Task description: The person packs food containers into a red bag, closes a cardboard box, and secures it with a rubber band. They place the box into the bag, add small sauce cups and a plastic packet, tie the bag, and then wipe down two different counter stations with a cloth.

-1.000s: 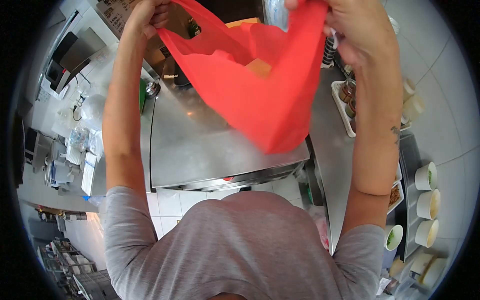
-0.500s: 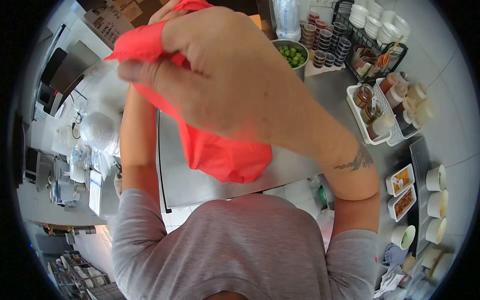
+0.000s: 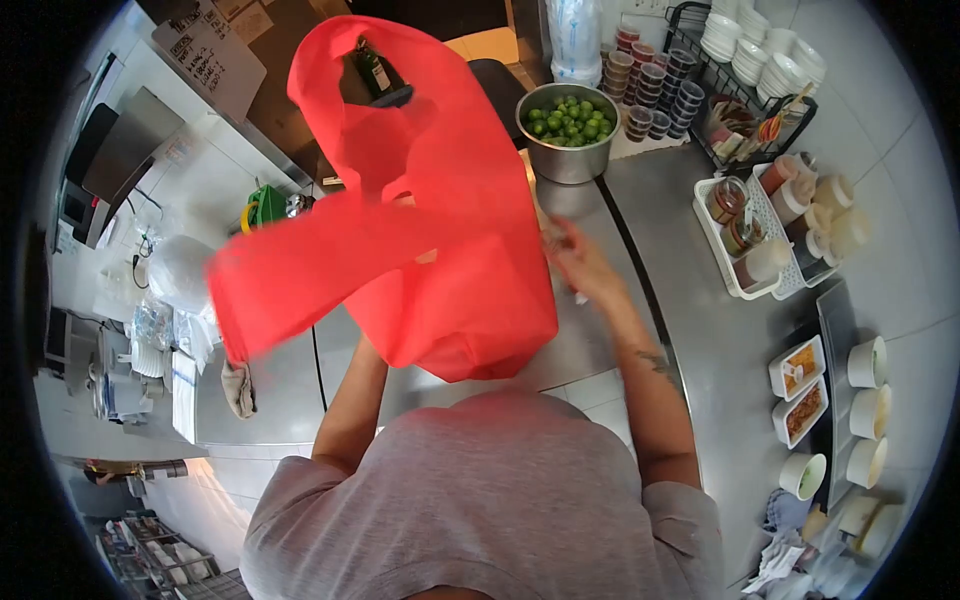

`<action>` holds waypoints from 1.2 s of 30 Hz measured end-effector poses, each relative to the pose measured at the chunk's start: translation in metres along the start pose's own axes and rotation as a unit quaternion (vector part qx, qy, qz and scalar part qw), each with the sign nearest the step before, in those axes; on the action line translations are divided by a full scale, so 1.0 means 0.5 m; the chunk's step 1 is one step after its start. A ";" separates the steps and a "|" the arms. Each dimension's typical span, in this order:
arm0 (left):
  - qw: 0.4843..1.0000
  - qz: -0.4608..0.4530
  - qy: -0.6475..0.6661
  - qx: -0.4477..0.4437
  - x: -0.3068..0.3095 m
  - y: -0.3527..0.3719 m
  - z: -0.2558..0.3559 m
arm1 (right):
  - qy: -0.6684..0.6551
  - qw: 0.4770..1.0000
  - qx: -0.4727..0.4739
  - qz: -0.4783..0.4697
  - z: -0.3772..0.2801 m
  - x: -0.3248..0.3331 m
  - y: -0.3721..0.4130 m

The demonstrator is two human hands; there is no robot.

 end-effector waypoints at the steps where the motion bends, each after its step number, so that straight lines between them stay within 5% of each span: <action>1: 1.000 0.000 0.018 -0.012 -0.012 -0.008 0.006 | -0.098 0.995 -0.033 -0.016 -0.007 -0.029 0.023; 7: 0.991 0.107 -0.052 -0.063 0.014 -0.015 -0.005 | -0.243 0.964 -0.057 -0.088 0.009 -0.072 0.026; 8: 0.960 0.118 -0.208 -0.145 0.027 -0.017 0.014 | -0.284 0.954 -0.062 -0.072 -0.018 -0.073 0.039; 10: 0.808 0.131 -0.492 -0.296 0.042 -0.016 0.082 | -0.189 0.980 -0.056 0.005 -0.052 -0.052 0.053; 11: 0.844 0.106 -0.424 -0.310 0.054 -0.036 0.124 | -0.140 0.988 -0.052 0.042 -0.061 -0.046 0.053; 13: 0.899 0.054 -0.281 -0.330 -0.018 -0.041 0.287 | -0.153 0.982 0.079 0.083 -0.056 0.002 0.042; 16: 0.802 0.008 -0.400 -0.444 -0.201 0.026 0.447 | -0.175 0.955 0.237 -0.026 -0.221 0.021 0.143; 19: 0.818 -0.162 -0.463 -0.301 -0.285 -0.005 0.456 | 0.045 0.918 0.388 0.074 -0.341 -0.051 0.177; 21: 0.811 -0.242 -0.493 -0.200 -0.315 0.006 0.439 | 0.136 0.899 0.403 0.102 -0.371 -0.072 0.159; 25: 0.772 -0.304 -0.536 -0.155 -0.318 0.057 0.398 | 0.076 0.932 0.350 0.057 -0.379 -0.084 0.108; 30: 0.785 -0.285 -0.499 -0.233 -0.349 0.074 0.335 | 0.036 0.915 0.402 0.024 -0.381 -0.128 0.070; 33: 0.867 -0.197 -0.408 -0.209 -0.337 0.040 0.388 | 0.060 0.898 0.431 0.068 -0.390 -0.125 0.044; 36: 0.919 -0.187 -0.296 -0.181 -0.340 0.015 0.430 | 0.080 0.935 0.321 0.131 -0.405 -0.104 0.073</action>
Point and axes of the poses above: each hand's wrist, its own y-axis away from the middle knuckle, its own x-axis out of the back of the hand, z = x × y, the point moved 4 cm from there along -y, towards the middle knuckle, and after that the axes turned 2 degrees about -y, right-handed, at the moved point
